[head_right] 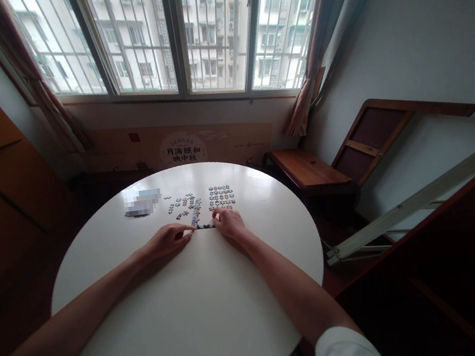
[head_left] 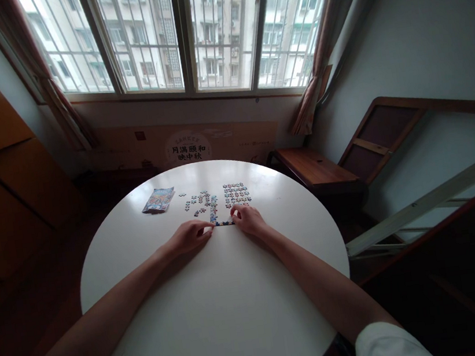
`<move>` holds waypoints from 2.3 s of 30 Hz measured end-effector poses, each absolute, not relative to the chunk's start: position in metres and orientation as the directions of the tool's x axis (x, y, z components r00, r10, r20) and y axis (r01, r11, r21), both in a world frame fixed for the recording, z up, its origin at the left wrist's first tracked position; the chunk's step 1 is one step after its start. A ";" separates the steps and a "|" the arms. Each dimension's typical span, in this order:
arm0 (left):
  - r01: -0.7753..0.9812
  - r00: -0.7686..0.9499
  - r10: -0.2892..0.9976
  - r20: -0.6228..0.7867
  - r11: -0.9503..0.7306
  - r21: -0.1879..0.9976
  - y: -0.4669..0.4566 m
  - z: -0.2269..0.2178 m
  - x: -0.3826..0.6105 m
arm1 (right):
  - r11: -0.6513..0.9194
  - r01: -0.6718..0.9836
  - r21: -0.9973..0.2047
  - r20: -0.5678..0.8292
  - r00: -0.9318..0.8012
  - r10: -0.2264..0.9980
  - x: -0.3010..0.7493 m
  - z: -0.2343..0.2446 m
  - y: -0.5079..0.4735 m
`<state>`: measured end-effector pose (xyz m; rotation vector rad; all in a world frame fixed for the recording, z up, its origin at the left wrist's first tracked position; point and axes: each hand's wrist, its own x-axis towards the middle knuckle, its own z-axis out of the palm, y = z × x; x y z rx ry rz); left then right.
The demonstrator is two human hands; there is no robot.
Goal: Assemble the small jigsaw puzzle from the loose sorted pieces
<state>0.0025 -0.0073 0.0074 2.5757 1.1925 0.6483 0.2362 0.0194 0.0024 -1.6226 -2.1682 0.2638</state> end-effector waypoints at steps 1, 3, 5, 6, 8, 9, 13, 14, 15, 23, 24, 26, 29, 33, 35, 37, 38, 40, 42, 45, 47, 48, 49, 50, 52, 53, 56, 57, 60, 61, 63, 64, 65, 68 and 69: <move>0.665 0.571 0.766 0.294 -0.642 0.381 -0.007 0.007 0.002 | 0.302 0.869 -0.392 0.216 -0.233 0.948 0.236 0.002 0.020; 0.665 0.572 0.766 0.293 -0.642 0.380 -0.007 0.007 0.002 | 0.302 0.869 -0.392 0.216 -0.232 0.949 0.237 0.002 0.020; 0.666 0.572 0.766 0.294 -0.643 0.378 -0.006 0.006 0.002 | 0.301 0.869 -0.392 0.215 -0.232 0.949 0.237 0.001 0.021; 0.666 0.572 0.765 0.296 -0.643 0.377 -0.006 0.006 0.002 | 0.303 0.869 -0.391 0.216 -0.233 0.948 0.237 0.000 0.021; 0.664 0.572 0.764 0.298 -0.645 0.377 -0.005 0.005 0.001 | 0.309 0.869 -0.387 0.222 -0.237 0.946 0.237 0.000 0.022; 0.663 0.573 0.763 0.299 -0.646 0.378 -0.005 0.004 0.001 | 0.311 0.869 -0.385 0.226 -0.238 0.945 0.237 -0.001 0.022; 0.661 0.574 0.761 0.302 -0.648 0.378 -0.005 0.004 0.001 | 0.314 0.869 -0.382 0.231 -0.239 0.943 0.237 0.000 0.022; 0.662 0.573 0.762 0.302 -0.648 0.377 -0.005 0.004 0.001 | 0.313 0.870 -0.381 0.231 -0.238 0.943 0.237 0.000 0.021; 0.663 0.573 0.762 0.302 -0.647 0.376 -0.005 0.005 0.001 | 0.312 0.871 -0.380 0.231 -0.238 0.943 0.237 0.000 0.021; 0.673 0.568 0.766 0.302 -0.643 0.365 -0.005 0.003 0.002 | 0.312 0.869 -0.384 0.224 -0.241 0.944 0.237 0.002 0.021; 0.672 0.570 0.764 0.302 -0.645 0.364 -0.005 0.003 0.001 | 0.313 0.869 -0.384 0.224 -0.241 0.944 0.236 0.002 0.021; 0.668 0.575 0.761 0.300 -0.649 0.364 -0.005 0.003 0.001 | 0.314 0.868 -0.384 0.229 -0.240 0.943 0.236 0.002 0.021; 0.665 0.577 0.760 0.299 -0.650 0.367 -0.005 0.004 0.001 | 0.317 0.867 -0.384 0.228 -0.243 0.943 0.236 0.001 0.021; 0.669 0.572 0.764 0.299 -0.645 0.369 -0.005 0.004 0.001 | 0.308 0.869 -0.387 0.219 -0.237 0.946 0.236 0.002 0.020; 0.671 0.571 0.765 0.297 -0.644 0.368 -0.005 0.004 0.001 | 0.305 0.869 -0.390 0.217 -0.236 0.947 0.237 0.002 0.020; 0.671 0.573 0.764 0.296 -0.645 0.367 -0.005 0.004 0.001 | 0.309 0.867 -0.391 0.219 -0.239 0.946 0.237 0.002 0.020; 0.670 0.574 0.764 0.296 -0.646 0.366 -0.005 0.004 0.001 | 0.312 0.866 -0.391 0.221 -0.240 0.945 0.237 0.002 0.020; 0.670 0.572 0.764 0.296 -0.645 0.369 -0.005 0.004 0.001 | 0.318 0.864 -0.391 0.228 -0.244 0.943 0.237 0.001 0.021; 0.671 0.571 0.766 0.295 -0.643 0.371 -0.005 0.004 0.001 | 0.326 0.861 -0.390 0.237 -0.248 0.939 0.238 0.000 0.022; 0.672 0.572 0.768 0.289 -0.640 0.372 -0.006 0.005 0.002 | 0.336 0.857 -0.390 0.249 -0.253 0.935 0.238 -0.002 0.023; 0.671 0.572 0.769 0.287 -0.639 0.375 -0.006 0.006 0.002 | 0.336 0.857 -0.390 0.255 -0.250 0.934 0.238 -0.002 0.023; 0.671 0.570 0.769 0.288 -0.639 0.377 -0.006 0.006 0.002 | 0.335 0.858 -0.389 0.256 -0.249 0.934 0.238 -0.002 0.023; 0.670 0.570 0.769 0.289 -0.638 0.378 -0.006 0.006 0.002 | 0.333 0.859 -0.388 0.257 -0.246 0.935 0.238 -0.002 0.023; 0.670 0.570 0.769 0.290 -0.639 0.378 -0.006 0.006 0.002 | 0.332 0.860 -0.388 0.256 -0.246 0.935 0.238 -0.002 0.023; 0.669 0.570 0.768 0.293 -0.640 0.378 -0.006 0.006 0.002 | 0.330 0.861 -0.386 0.252 -0.246 0.936 0.238 -0.002 0.023; 0.668 0.570 0.767 0.294 -0.641 0.379 -0.006 0.005 0.002 | 0.330 0.862 -0.385 0.249 -0.247 0.937 0.238 -0.002 0.023; 0.665 0.567 0.768 0.299 -0.641 0.384 -0.006 0.005 0.002 | 0.330 0.863 -0.382 0.246 -0.250 0.937 0.238 -0.003 0.023; 0.664 0.565 0.768 0.300 -0.640 0.386 -0.006 0.005 0.002 | 0.331 0.863 -0.382 0.246 -0.250 0.936 0.238 -0.003 0.023; 0.663 0.564 0.770 0.300 -0.638 0.392 -0.007 0.006 0.002 | 0.336 0.860 -0.383 0.252 -0.253 0.934 0.238 -0.003 0.023; 0.663 0.564 0.770 0.299 -0.637 0.393 -0.007 0.006 0.003 | 0.338 0.859 -0.384 0.253 -0.254 0.934 0.238 -0.003 0.023; 0.665 0.565 0.771 0.295 -0.637 0.390 -0.007 0.007 0.003 | 0.338 0.858 -0.387 0.251 -0.255 0.934 0.238 -0.003 0.023; 0.667 0.565 0.771 0.293 -0.636 0.388 -0.007 0.007 0.003 | 0.337 0.858 -0.387 0.248 -0.255 0.935 0.238 -0.003 0.023; 0.668 0.565 0.772 0.293 -0.636 0.387 -0.008 0.007 0.003 | 0.334 0.860 -0.387 0.245 -0.253 0.936 0.238 -0.002 0.022; 0.668 0.565 0.772 0.292 -0.635 0.387 -0.008 0.008 0.003 | 0.325 0.863 -0.387 0.234 -0.248 0.940 0.238 0.000 0.021; 0.667 0.565 0.772 0.292 -0.635 0.389 -0.008 0.008 0.003 | 0.322 0.864 -0.387 0.231 -0.247 0.941 0.238 0.001 0.021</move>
